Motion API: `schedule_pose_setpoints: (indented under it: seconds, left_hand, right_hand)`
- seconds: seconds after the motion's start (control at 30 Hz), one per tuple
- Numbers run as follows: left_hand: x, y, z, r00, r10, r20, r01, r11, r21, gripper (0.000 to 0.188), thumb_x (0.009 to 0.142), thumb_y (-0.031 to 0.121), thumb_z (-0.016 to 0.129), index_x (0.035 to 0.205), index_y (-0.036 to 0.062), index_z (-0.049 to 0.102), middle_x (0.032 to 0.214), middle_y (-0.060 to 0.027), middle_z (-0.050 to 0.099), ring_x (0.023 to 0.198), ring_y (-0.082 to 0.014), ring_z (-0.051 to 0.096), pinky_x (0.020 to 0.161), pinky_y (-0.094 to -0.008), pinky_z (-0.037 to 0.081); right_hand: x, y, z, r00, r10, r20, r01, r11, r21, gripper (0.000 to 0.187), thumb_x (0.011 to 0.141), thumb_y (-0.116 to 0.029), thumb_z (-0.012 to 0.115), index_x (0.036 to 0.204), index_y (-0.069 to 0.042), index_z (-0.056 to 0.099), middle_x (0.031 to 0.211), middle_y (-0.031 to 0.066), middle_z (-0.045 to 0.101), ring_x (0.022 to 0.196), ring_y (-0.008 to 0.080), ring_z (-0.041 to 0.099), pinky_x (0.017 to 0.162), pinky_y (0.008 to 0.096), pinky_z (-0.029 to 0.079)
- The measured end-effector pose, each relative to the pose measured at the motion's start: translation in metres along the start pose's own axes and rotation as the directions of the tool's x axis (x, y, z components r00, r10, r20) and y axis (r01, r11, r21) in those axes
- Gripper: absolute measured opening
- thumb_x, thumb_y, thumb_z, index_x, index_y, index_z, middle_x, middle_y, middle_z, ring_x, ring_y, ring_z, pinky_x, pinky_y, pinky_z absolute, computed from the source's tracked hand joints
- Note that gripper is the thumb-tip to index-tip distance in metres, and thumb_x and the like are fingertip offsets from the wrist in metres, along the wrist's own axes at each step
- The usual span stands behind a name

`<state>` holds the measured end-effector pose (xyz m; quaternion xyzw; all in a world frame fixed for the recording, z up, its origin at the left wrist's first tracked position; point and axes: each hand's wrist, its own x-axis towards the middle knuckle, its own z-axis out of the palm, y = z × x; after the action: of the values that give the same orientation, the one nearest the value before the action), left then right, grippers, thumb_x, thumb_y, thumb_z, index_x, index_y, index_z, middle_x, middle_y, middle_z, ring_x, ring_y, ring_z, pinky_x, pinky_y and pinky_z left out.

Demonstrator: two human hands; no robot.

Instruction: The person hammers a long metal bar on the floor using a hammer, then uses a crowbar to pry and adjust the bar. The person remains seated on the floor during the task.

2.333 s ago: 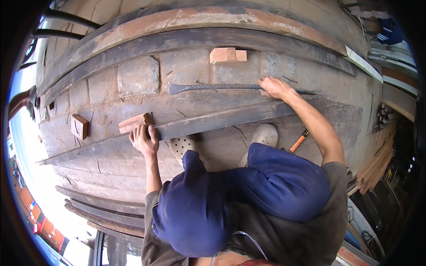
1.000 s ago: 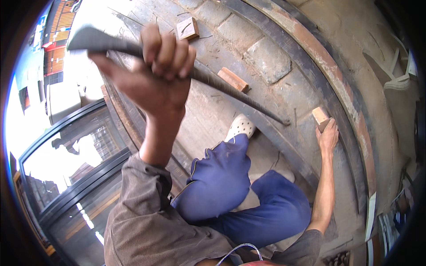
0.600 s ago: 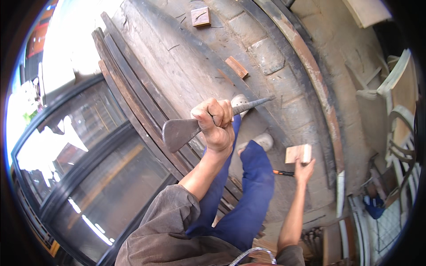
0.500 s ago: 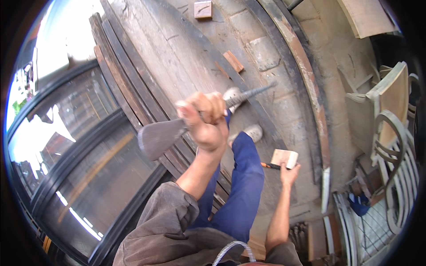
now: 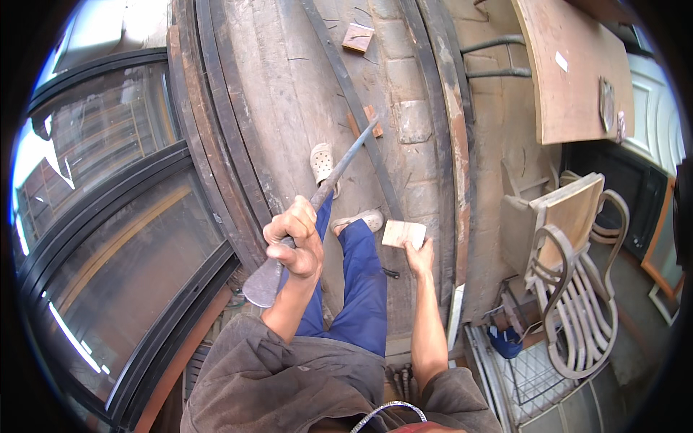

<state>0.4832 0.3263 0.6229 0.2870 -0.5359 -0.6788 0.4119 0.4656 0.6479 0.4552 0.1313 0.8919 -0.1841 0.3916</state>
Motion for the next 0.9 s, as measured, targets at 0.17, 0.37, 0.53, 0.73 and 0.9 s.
schedule_pose_setpoints:
  seconds: [0.17,0.37,0.53,0.73,0.9]
  left_hand:
    - [0.02,-0.023,-0.032,0.988,-0.06,-0.142,0.073,0.994,0.087,0.071,0.089,0.071,0.048,0.056,0.0118,0.03,0.053,0.0034,0.03,0.051,-0.0119,0.027,0.056,-0.0312,0.025]
    - [0.02,-0.041,-0.08,0.957,-0.19,-0.218,0.211,0.974,0.081,0.071,0.09,0.068,0.051,0.054,0.0122,0.028,0.051,0.0034,0.029,0.049,-0.012,0.027,0.055,-0.0307,0.024]
    - [0.026,-0.049,-0.088,0.917,-0.247,-0.314,0.296,0.948,0.118,0.069,0.095,0.067,0.043,0.055,0.0136,0.026,0.05,0.0037,0.027,0.05,-0.012,0.026,0.058,-0.0312,0.025]
    - [0.023,-0.07,-0.082,0.855,-0.186,-0.485,0.272,0.955,0.114,0.063,0.1,0.061,0.036,0.057,0.0151,0.027,0.051,0.0039,0.026,0.053,-0.0115,0.027,0.064,-0.0316,0.027]
    - [0.03,-0.064,-0.057,0.781,-0.154,-0.605,0.266,0.959,0.099,0.063,0.103,0.059,0.027,0.057,0.0164,0.029,0.052,0.0037,0.027,0.054,-0.0123,0.028,0.066,-0.0308,0.028]
  right_hand:
    - [0.067,-0.094,-0.025,0.989,-0.138,-0.046,0.13,0.982,-0.139,0.076,0.075,-0.038,0.077,0.13,-0.002,0.04,0.112,0.0292,0.065,0.108,0.0427,0.063,0.093,0.0479,0.049]
    - [0.184,-0.237,0.013,0.934,-0.339,0.112,0.355,0.846,-0.397,0.071,0.08,-0.038,0.075,0.135,-0.005,0.044,0.117,0.0293,0.063,0.111,0.0463,0.06,0.094,0.0507,0.049]
    - [0.301,-0.324,0.092,0.672,-0.69,0.268,0.731,0.559,-0.391,0.061,0.079,-0.018,0.067,0.133,-0.004,0.045,0.121,0.027,0.057,0.112,0.0468,0.055,0.09,0.0521,0.05]
    - [0.346,-0.424,0.173,0.532,-0.81,0.247,0.835,0.452,-0.315,0.058,0.08,-0.006,0.062,0.135,-0.007,0.045,0.138,0.0231,0.043,0.118,0.0453,0.052,0.095,0.0506,0.05]
    - [0.38,-0.394,0.235,0.523,-0.751,0.403,0.824,0.324,-0.465,0.067,0.079,-0.017,0.074,0.138,-0.007,0.044,0.155,0.0164,0.025,0.132,0.0412,0.04,0.1,0.0483,0.049]
